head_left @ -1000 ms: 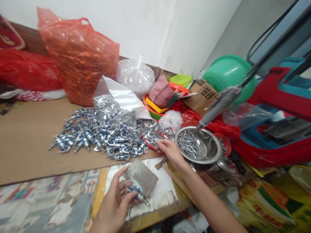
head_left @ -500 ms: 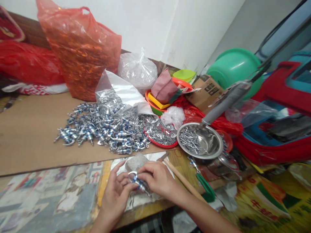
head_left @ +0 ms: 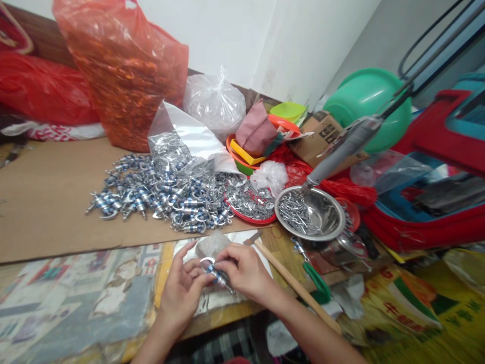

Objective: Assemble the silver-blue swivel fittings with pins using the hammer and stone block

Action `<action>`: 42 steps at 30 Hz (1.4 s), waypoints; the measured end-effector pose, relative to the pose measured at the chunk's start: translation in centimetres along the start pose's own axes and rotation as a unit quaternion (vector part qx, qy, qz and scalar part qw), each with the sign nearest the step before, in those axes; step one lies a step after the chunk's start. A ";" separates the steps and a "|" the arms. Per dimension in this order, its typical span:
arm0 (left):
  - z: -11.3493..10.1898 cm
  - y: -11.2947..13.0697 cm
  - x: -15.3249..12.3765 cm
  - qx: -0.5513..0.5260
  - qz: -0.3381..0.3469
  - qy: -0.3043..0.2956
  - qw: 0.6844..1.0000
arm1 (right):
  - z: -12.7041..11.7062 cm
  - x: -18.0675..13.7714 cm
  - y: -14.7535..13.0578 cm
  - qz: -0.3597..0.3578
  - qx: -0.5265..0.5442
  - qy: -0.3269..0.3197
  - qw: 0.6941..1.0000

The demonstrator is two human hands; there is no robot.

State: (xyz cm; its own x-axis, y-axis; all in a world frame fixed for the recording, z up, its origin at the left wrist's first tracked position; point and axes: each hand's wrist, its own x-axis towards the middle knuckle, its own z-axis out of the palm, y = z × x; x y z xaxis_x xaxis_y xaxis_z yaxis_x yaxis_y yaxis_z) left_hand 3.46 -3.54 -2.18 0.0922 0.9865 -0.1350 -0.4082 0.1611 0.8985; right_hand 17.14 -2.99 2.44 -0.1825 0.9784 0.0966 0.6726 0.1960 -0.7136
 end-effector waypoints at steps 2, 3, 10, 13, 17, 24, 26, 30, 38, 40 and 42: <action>0.0 0.0 0.0 0.003 0.000 0.001 1.000 | 0.0 -0.1 -0.3 0.040 0.014 -0.004 0.999; 0.0 0.0 0.0 0.005 -0.001 0.002 1.000 | 0.0 -0.2 -0.5 0.054 0.011 -0.001 0.998; 0.1 0.1 -0.1 0.011 0.003 0.004 1.000 | 0.7 -0.8 -1.0 0.024 -0.091 0.053 0.994; 0.1 0.2 -0.1 0.007 -0.001 0.003 1.000 | 0.9 -0.6 -0.9 0.032 -0.089 0.052 0.994; 0.2 0.4 -0.2 0.007 0.000 0.002 1.000 | 0.9 -0.2 -0.8 0.059 -0.062 0.030 0.996; 0.1 0.4 -0.2 0.032 0.001 0.011 0.999 | -2.7 -2.0 2.9 0.039 -0.072 0.179 0.981; 0.1 0.3 -0.2 0.030 0.002 0.009 0.999 | -4.1 -3.3 5.5 0.082 -0.183 0.176 0.964; 0.2 0.3 -0.1 0.034 0.008 0.006 0.999 | -5.3 -5.5 8.9 0.137 -0.245 0.037 0.959; 0.1 0.2 0.0 0.043 0.023 0.005 0.999 | -5.6 -6.8 1.4 -0.053 -0.127 0.043 0.990; 0.0 0.2 0.0 0.046 0.026 0.006 0.999 | -5.4 -6.9 0.0 -0.101 -0.127 0.048 0.986; 0.0 0.2 0.0 0.043 0.028 0.006 0.999 | -5.0 -6.8 -0.3 -0.125 -0.151 0.060 0.979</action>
State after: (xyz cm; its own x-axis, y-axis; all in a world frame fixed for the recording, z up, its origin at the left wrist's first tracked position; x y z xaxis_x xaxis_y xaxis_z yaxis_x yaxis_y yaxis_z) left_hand 3.40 -3.55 -2.03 0.0601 0.9943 -0.0883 -0.3321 0.1033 0.9376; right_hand 21.72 -9.36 5.50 -0.2947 0.8945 0.3362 0.8021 0.4228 -0.4219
